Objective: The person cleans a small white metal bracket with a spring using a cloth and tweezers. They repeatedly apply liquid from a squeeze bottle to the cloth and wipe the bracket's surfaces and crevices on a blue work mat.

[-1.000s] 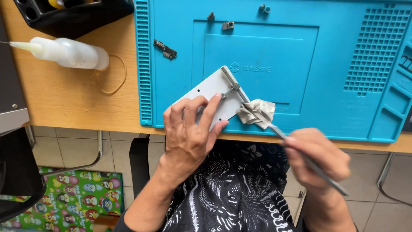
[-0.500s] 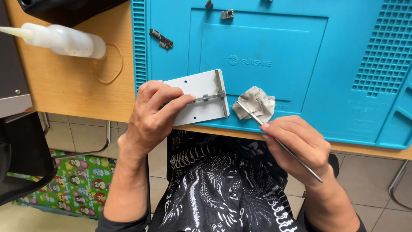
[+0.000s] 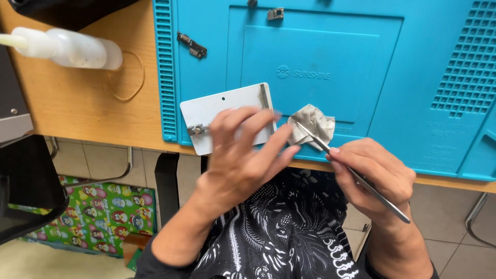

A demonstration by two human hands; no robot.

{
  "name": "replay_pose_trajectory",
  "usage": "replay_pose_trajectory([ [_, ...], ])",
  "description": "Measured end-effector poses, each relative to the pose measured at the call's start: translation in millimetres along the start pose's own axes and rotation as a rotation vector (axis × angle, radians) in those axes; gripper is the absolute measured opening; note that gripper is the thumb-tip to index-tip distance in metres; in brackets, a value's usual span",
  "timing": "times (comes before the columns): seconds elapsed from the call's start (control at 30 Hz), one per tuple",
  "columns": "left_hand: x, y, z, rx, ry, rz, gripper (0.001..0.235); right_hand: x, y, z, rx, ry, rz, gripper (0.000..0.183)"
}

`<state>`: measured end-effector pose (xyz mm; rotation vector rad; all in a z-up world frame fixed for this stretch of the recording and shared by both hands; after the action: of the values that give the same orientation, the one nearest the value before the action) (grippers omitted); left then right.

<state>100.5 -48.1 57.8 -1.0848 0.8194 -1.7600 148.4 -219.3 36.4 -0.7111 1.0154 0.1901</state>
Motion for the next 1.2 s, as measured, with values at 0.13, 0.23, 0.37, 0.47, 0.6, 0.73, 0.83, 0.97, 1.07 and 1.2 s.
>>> replay_pose_trajectory([
  [0.13, 4.3, 9.7, 3.1, 0.023, -0.026, 0.095, 0.013, -3.1, 2.6, 3.5, -0.023, 0.017, 0.0, 0.01],
  [0.23, -1.0, 0.8, -7.4, 0.087, -0.045, 0.04, 0.011, -4.5, 4.9, 7.4, -0.039, 0.011, 0.0, 0.016],
  [0.37, -8.2, -7.6, -15.7, 0.074, -0.05, 0.029, 0.009, -13.6, 20.3, 26.1, -0.146, -0.077, 0.028, 0.013],
  [0.47, -43.8, -13.7, -33.1, 0.06, -0.181, 0.1, 0.034, -14.6, 23.5, 31.8, -0.165, -0.116, 0.008, 0.012],
  [0.6, -78.4, -0.9, -52.4, -0.065, -0.311, 0.161, 0.053, -15.5, 31.4, 33.7, -0.193, -0.192, 0.008, 0.023],
  [0.73, -70.2, -2.0, -51.2, -0.018, -0.239, 0.064, 0.033, -13.1, 34.9, 38.7, -0.218, -0.17, 0.018, 0.021],
  [0.83, -71.8, -1.0, -53.0, -0.024, -0.243, 0.018, 0.035, -13.3, 32.6, 36.1, -0.173, -0.174, -0.016, 0.018],
  [0.97, -72.6, -4.9, -52.5, -0.013, -0.232, 0.027, 0.034, -8.8, 31.3, 38.5, -0.153, -0.078, -0.027, 0.015],
  [1.07, -73.1, -3.7, -51.7, -0.006, -0.232, 0.029, 0.034, -3.0, 31.5, 39.7, -0.163, -0.023, -0.015, 0.015],
  [1.2, -73.4, -3.8, -52.0, -0.006, -0.235, 0.039, 0.032, -2.6, 34.0, 41.8, -0.192, -0.036, -0.037, 0.016],
])
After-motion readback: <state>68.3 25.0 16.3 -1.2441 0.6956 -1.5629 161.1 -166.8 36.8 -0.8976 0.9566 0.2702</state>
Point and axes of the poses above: each hand's wrist, its own z-axis towards the middle knuckle, its own y-axis out of the palm, x = y × z, the point moved 8 cm from there along z, towards the middle knuckle
